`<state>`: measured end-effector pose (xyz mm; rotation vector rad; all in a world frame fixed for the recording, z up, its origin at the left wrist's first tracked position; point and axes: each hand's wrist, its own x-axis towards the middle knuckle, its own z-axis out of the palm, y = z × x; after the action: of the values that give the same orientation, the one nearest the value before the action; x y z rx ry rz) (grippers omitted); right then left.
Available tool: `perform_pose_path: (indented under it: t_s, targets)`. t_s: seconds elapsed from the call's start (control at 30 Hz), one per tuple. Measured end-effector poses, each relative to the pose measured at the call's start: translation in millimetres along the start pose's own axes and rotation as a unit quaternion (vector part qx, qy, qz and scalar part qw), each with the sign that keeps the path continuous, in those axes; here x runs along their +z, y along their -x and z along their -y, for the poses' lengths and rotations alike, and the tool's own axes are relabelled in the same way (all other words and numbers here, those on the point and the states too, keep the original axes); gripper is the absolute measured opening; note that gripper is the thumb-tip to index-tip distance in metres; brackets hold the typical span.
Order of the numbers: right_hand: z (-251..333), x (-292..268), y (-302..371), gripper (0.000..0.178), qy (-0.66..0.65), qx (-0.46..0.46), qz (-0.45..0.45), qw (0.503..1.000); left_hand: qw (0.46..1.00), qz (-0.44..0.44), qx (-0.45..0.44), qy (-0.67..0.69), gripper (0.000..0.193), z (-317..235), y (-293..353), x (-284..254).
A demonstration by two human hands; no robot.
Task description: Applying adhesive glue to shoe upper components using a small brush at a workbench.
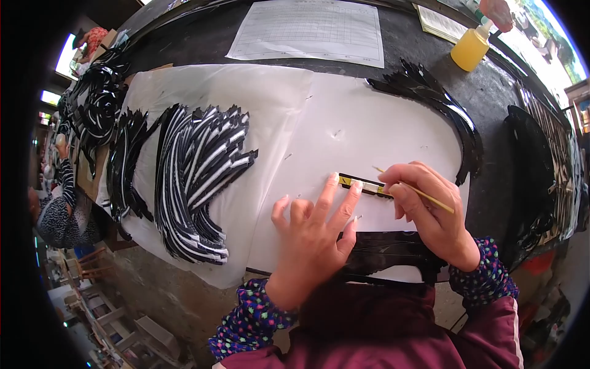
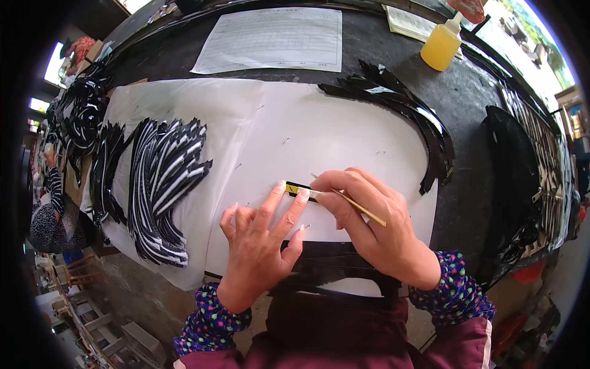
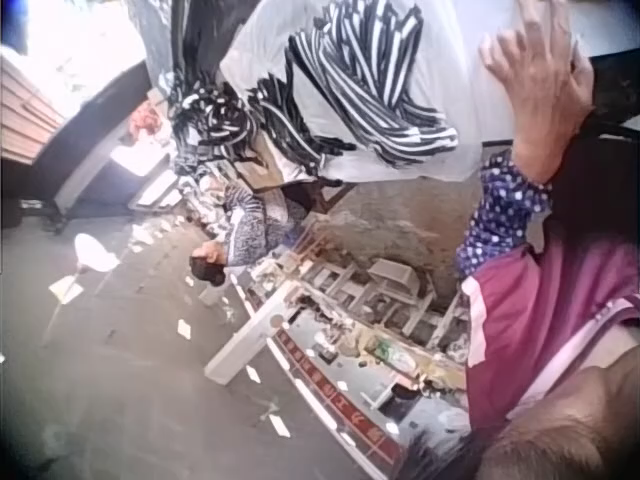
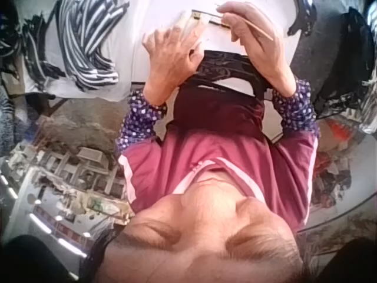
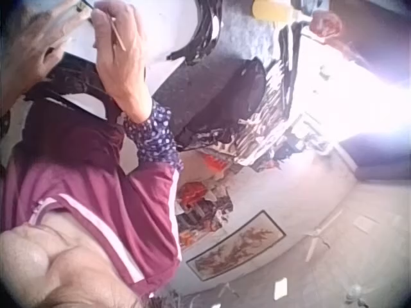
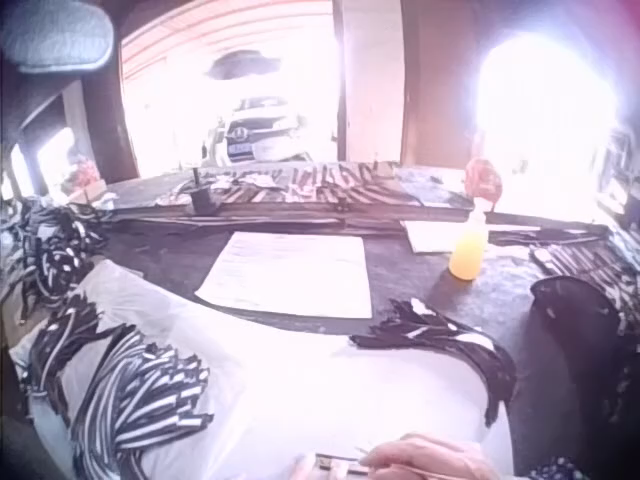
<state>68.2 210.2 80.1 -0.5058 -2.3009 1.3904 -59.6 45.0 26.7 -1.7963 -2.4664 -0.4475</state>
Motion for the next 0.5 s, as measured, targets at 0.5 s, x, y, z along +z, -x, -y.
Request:
perform_pose_path:
  t_s: [0.5]
  targets:
    - [-37.7, 40.4, -17.5, 0.012, 0.078, -0.058, -0.004, 0.995, 0.998, -0.044, -0.018, 0.041, 0.047, -0.3, 1.7, 12.6]
